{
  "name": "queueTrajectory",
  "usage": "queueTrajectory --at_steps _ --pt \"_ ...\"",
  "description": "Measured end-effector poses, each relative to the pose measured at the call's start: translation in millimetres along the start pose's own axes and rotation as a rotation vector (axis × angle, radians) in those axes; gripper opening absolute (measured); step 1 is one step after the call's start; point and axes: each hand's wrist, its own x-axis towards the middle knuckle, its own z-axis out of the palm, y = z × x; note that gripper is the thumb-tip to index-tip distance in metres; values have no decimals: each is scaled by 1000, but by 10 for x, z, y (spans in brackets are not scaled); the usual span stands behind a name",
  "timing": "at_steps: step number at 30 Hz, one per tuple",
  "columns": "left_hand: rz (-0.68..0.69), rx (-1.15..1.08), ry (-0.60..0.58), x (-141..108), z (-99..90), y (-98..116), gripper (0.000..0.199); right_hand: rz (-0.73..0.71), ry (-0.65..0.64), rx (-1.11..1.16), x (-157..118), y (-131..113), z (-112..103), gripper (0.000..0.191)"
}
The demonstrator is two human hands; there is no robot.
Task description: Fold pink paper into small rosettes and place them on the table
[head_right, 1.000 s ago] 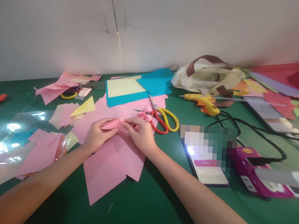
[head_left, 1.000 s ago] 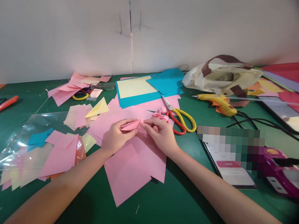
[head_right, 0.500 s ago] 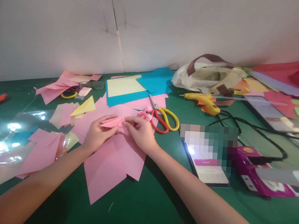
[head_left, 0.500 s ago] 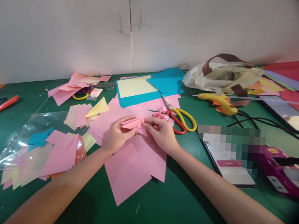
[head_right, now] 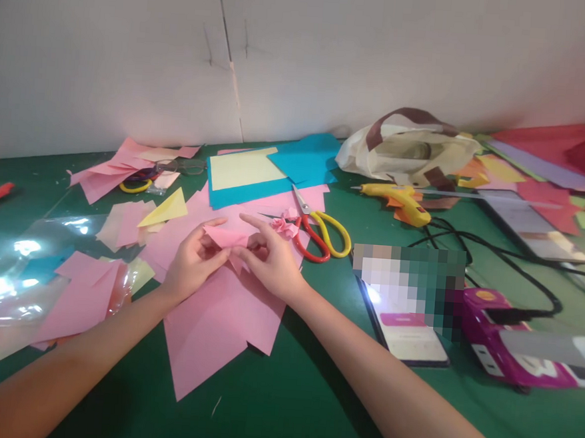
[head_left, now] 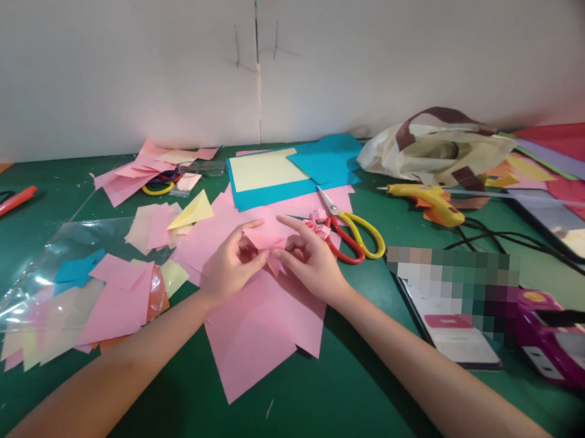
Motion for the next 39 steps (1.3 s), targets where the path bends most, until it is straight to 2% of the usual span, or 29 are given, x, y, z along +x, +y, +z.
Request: queueTrajectory --at_steps 3,10,15,20,25,29,32,39 --pt "14 55 17 -20 9 33 49 23 32 -23 6 8 -1 47" --pt "8 2 25 -16 29 94 57 18 65 32 18 38 -9 39" --pt "-34 -51 40 9 28 80 49 12 65 -39 12 46 -15 30" --pt "-45 -129 59 34 14 61 38 47 60 14 24 59 -17 33" --pt "15 -160 72 47 6 32 36 82 -2 97 21 70 -13 37" --pt "26 -164 90 46 5 -14 38 32 -61 49 9 44 -20 27" --pt "33 -210 69 37 0 -38 45 -19 -86 -15 9 4 -36 31" --pt "-20 -305 87 57 -11 -35 41 12 -181 4 12 20 -39 29"
